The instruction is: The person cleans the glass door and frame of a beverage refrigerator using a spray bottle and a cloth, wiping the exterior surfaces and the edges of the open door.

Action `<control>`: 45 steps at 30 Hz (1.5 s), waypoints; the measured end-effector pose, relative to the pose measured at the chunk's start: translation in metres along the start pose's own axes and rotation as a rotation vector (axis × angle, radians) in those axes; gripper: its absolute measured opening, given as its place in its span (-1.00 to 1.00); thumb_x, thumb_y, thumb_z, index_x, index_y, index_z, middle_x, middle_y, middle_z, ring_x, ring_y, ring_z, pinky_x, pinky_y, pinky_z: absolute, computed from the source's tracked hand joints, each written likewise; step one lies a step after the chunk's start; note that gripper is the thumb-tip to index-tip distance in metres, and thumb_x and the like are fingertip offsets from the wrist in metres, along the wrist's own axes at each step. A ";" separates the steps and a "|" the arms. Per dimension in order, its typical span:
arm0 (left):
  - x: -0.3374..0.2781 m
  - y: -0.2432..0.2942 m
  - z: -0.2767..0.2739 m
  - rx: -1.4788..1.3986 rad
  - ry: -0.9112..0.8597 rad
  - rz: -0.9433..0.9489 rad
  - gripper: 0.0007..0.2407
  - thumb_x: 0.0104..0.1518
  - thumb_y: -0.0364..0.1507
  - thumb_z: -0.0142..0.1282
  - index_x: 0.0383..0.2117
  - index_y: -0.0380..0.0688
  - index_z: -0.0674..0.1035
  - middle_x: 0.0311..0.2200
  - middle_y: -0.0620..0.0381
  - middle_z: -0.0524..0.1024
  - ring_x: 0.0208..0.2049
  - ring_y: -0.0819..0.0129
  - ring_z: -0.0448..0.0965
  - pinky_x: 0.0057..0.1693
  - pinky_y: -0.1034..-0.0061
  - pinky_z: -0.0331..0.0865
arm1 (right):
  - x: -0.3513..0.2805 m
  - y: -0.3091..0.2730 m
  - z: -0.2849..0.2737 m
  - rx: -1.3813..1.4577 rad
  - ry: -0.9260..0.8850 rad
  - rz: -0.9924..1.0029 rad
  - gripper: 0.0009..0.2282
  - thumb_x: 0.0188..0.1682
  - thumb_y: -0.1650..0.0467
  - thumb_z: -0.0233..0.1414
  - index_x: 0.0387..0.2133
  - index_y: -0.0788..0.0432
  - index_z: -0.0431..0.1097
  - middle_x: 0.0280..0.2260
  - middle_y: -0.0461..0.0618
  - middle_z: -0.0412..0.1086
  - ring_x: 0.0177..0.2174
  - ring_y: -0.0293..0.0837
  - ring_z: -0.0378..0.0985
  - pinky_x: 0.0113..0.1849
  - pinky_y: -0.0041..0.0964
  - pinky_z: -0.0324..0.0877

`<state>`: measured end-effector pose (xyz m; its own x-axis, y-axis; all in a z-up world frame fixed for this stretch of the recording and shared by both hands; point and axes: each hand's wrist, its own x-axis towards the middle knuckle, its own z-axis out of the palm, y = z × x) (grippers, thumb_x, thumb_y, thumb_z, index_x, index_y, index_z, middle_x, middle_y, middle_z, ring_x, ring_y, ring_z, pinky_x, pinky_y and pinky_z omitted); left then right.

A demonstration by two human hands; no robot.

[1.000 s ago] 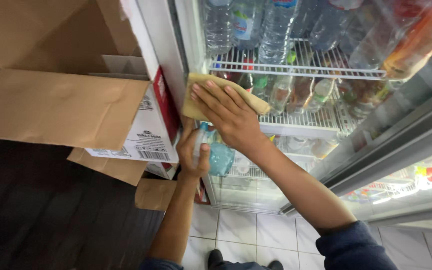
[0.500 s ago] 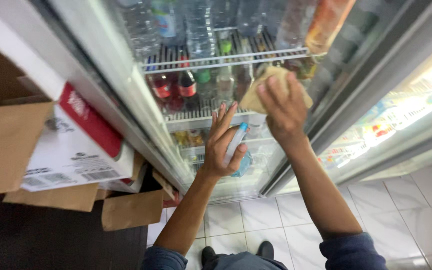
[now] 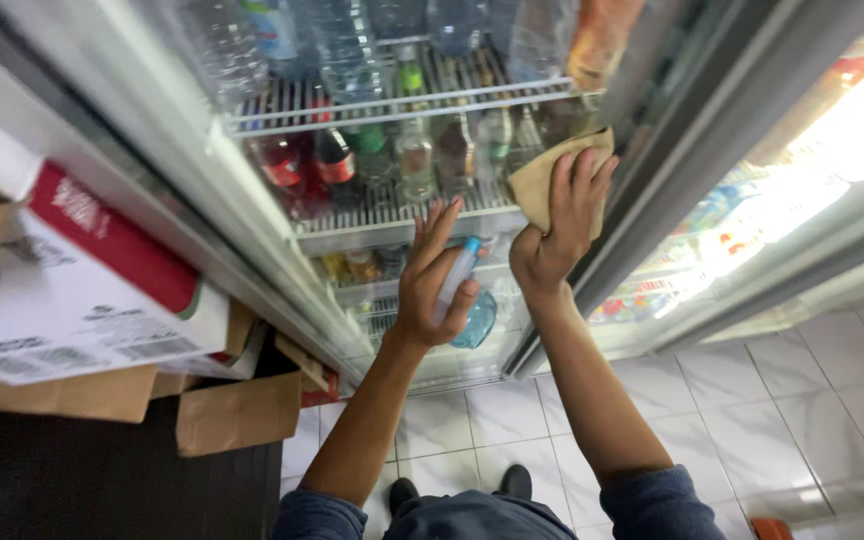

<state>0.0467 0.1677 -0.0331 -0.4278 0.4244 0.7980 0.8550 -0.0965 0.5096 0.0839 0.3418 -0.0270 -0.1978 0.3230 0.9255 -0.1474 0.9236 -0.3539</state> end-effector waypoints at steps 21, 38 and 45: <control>-0.073 -0.013 -0.160 0.176 0.460 -0.161 -0.37 0.40 0.01 -0.24 0.00 -0.54 0.52 0.29 -0.29 0.35 0.40 -0.12 0.29 0.44 0.15 0.19 | -0.006 -0.197 0.120 0.166 -0.365 -0.465 -0.51 0.03 0.56 -0.02 0.29 0.11 0.37 0.32 -0.03 0.24 0.38 -0.01 0.09 0.37 0.04 -0.26; -0.023 0.000 -0.082 -0.151 0.178 -0.150 -0.51 0.40 -0.05 -0.16 -0.07 -0.31 0.58 -0.19 -0.05 0.55 -0.15 0.18 0.56 0.03 0.38 0.40 | -0.001 -0.056 0.029 -0.024 -0.256 -0.502 -0.60 -0.06 0.64 0.04 0.03 0.14 0.56 0.16 -0.01 0.40 0.21 0.25 0.34 0.21 0.08 0.34; 0.022 0.016 -0.031 -0.264 0.028 -0.127 -0.67 0.41 -0.19 -0.08 -0.09 -0.25 0.57 -0.36 0.05 0.52 -0.42 0.39 0.51 -0.21 0.47 0.37 | -0.001 0.007 -0.029 -0.130 -0.098 -0.109 -0.52 -0.10 0.71 -0.10 0.13 0.32 0.44 0.25 0.27 0.29 0.29 0.39 0.23 0.30 0.15 0.20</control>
<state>0.0419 0.1475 0.0032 -0.5377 0.4238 0.7289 0.6896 -0.2764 0.6694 0.1115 0.3546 -0.0263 -0.2816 0.2040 0.9376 -0.0476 0.9730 -0.2260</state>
